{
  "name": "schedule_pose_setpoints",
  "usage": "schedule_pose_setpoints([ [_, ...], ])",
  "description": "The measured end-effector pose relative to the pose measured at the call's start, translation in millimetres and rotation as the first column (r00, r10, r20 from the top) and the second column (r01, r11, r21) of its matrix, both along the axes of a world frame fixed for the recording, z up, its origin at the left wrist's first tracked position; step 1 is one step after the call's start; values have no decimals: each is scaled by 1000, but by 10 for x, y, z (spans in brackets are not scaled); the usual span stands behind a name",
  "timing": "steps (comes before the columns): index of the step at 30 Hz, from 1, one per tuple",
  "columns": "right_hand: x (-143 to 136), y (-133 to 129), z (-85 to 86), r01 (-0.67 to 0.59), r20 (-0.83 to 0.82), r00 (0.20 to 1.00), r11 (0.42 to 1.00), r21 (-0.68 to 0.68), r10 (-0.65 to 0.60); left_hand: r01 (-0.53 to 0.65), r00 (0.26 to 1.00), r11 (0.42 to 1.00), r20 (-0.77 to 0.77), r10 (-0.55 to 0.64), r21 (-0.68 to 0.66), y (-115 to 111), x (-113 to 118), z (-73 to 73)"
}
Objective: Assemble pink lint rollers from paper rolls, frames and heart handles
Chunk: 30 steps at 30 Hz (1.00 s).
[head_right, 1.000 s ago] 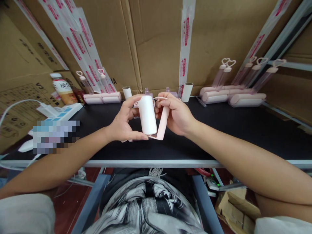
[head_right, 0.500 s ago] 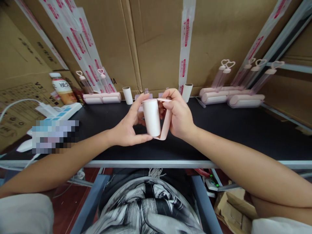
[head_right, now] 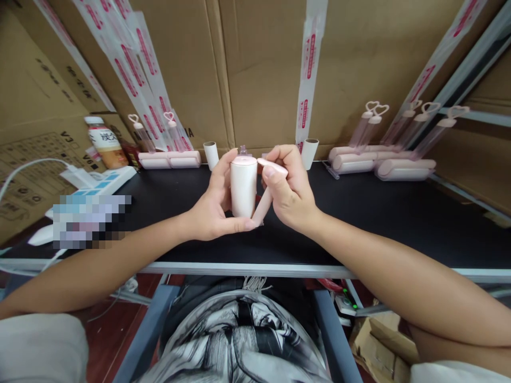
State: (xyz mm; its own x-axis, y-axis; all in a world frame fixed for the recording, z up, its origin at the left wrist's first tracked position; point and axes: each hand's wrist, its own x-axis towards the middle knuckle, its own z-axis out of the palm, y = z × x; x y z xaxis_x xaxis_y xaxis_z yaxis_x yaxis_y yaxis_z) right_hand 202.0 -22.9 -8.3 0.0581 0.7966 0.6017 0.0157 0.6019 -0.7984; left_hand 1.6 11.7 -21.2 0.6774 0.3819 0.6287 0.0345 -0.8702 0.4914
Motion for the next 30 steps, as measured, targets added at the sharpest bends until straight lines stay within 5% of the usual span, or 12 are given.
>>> schedule_pose_setpoints([
  [5,19,18,12,-9,24,1000,998,63,8,-43,999,998,-6,43,51,-4,25,17],
  [13,187,52,181,-206,236,947,975,-82,220,-73,991,947,-88,105,313,210,-240,119],
  [19,260,149,161,-407,213,850,857,-315,482,-22,953,918,-270,140,396,301,-348,208],
  [30,216,226,63,-366,125,883,830,-422,453,-65,879,837,-366,306,544,290,-375,234],
])
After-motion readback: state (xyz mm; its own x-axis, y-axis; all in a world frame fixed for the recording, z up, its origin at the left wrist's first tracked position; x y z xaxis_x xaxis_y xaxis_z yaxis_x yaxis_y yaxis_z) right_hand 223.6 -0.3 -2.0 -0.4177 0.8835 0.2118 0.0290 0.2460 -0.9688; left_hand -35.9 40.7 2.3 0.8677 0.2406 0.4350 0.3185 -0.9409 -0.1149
